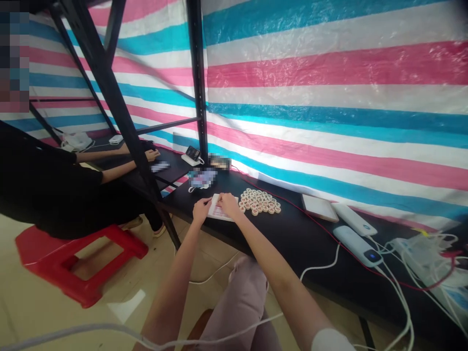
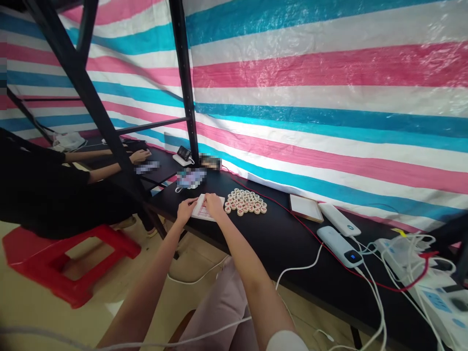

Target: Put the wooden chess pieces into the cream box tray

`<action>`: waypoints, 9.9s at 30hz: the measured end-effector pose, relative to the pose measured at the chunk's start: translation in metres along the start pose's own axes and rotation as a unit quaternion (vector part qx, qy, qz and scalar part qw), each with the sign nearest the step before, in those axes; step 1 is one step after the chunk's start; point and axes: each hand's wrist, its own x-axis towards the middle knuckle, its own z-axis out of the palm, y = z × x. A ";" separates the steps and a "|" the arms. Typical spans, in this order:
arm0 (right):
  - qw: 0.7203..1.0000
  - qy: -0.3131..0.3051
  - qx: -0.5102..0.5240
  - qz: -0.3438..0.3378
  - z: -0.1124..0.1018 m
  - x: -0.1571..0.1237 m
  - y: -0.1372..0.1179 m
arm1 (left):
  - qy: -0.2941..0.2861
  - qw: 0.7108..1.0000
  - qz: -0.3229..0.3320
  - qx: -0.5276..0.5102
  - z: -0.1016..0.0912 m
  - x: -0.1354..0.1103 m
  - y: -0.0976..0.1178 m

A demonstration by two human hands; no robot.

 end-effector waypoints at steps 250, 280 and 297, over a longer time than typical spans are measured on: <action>0.996 0.054 0.000 -0.073 -0.053 -0.142 0.077 | -0.032 0.996 0.087 -0.009 -0.002 -0.001 -0.003; 0.978 0.000 -0.194 -0.074 0.000 -0.017 -0.020 | -0.028 0.995 0.095 -0.006 -0.004 -0.003 -0.001; 0.969 0.171 -0.157 0.079 -0.049 -0.071 0.051 | -0.019 0.996 0.083 -0.007 -0.002 -0.003 -0.005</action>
